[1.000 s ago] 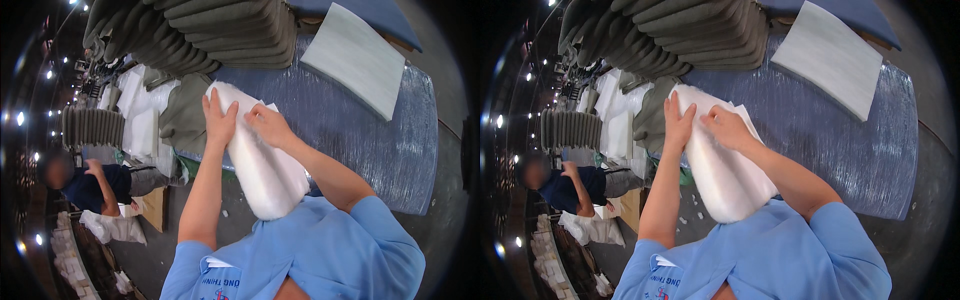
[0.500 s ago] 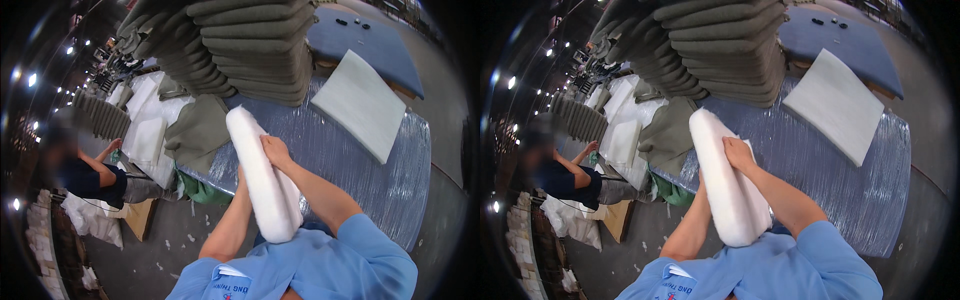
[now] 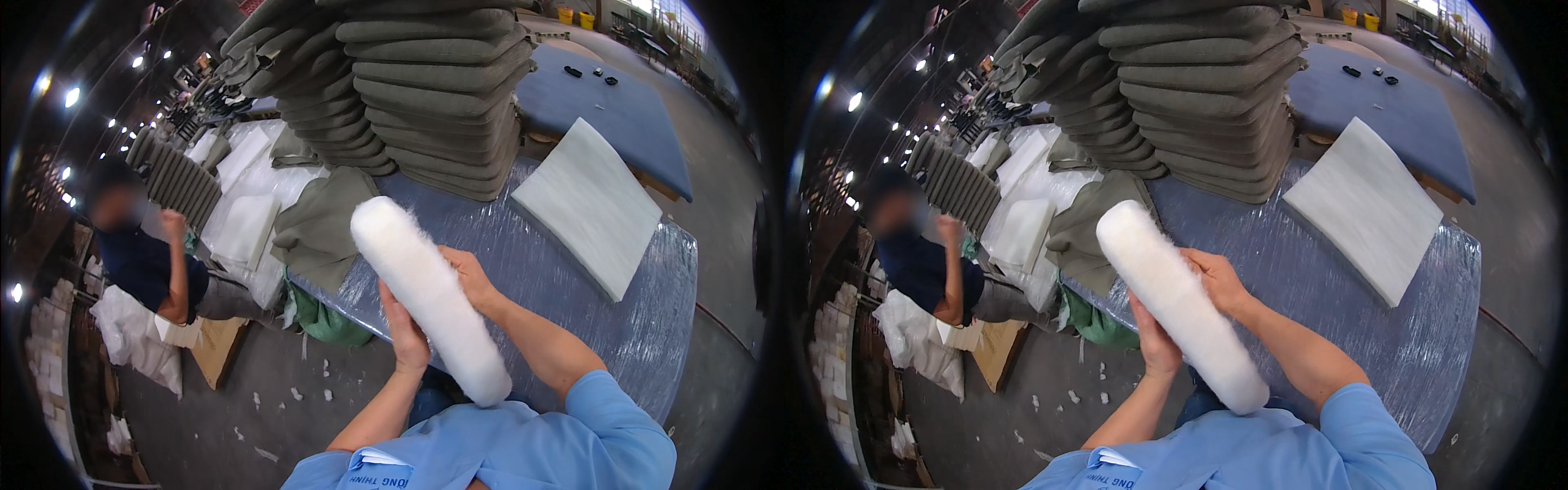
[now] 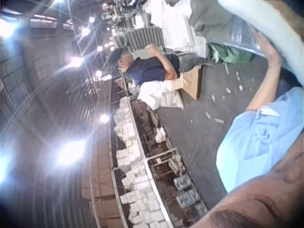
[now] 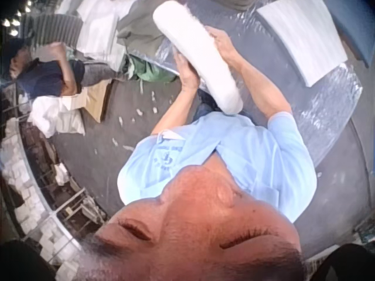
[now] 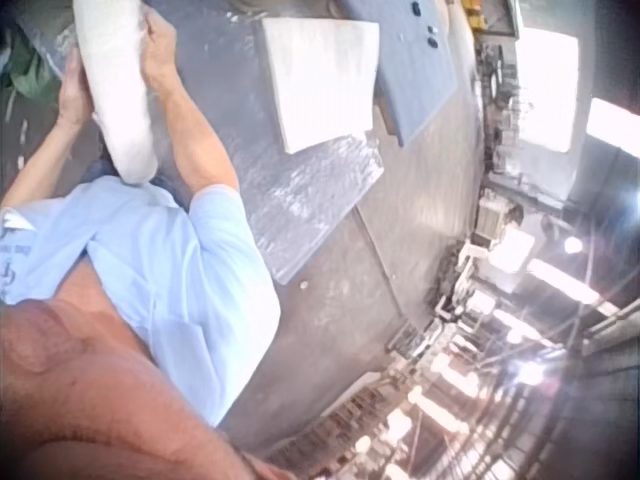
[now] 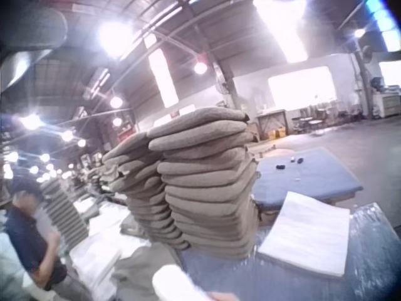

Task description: The person rolls a white foam pad and inserts it into a green fabric pillowcase. The person then picks up the stuffed pillow and places it on a stack of finished pillows.

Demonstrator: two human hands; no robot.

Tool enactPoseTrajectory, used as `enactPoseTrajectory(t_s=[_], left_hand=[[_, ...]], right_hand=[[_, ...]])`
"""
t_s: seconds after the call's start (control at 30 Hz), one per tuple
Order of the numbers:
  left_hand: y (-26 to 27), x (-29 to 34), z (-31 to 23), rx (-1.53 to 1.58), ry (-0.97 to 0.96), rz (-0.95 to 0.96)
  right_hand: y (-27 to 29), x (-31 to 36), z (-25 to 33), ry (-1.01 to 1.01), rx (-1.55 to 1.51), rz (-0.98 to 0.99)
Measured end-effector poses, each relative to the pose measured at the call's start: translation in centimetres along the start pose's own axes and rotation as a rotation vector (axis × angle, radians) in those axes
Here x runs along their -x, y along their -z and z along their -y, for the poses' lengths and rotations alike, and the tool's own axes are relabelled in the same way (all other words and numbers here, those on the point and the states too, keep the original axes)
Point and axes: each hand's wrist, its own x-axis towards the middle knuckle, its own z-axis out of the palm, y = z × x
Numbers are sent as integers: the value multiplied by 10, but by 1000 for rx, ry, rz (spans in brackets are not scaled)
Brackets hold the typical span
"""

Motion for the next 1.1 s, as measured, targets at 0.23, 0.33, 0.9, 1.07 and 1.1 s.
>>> enactPoseTrajectory(t_s=[0.23,0.33,0.9,1.07,1.1], left_hand=[[-4,-31,0,-257,-136,23],[4,-46,-3,-500,-308,73],[4,6,-42,-230,101,-26],[10,-10,-62,-227,140,62],[10,-11,-63,-228,155,80]], right_hand=[[-9,-33,25,245,-107,44],[-9,-46,42,317,-46,40],[-21,23,-31,4,248,-194],[-39,22,21,26,224,-113],[-41,23,34,58,289,-92]])
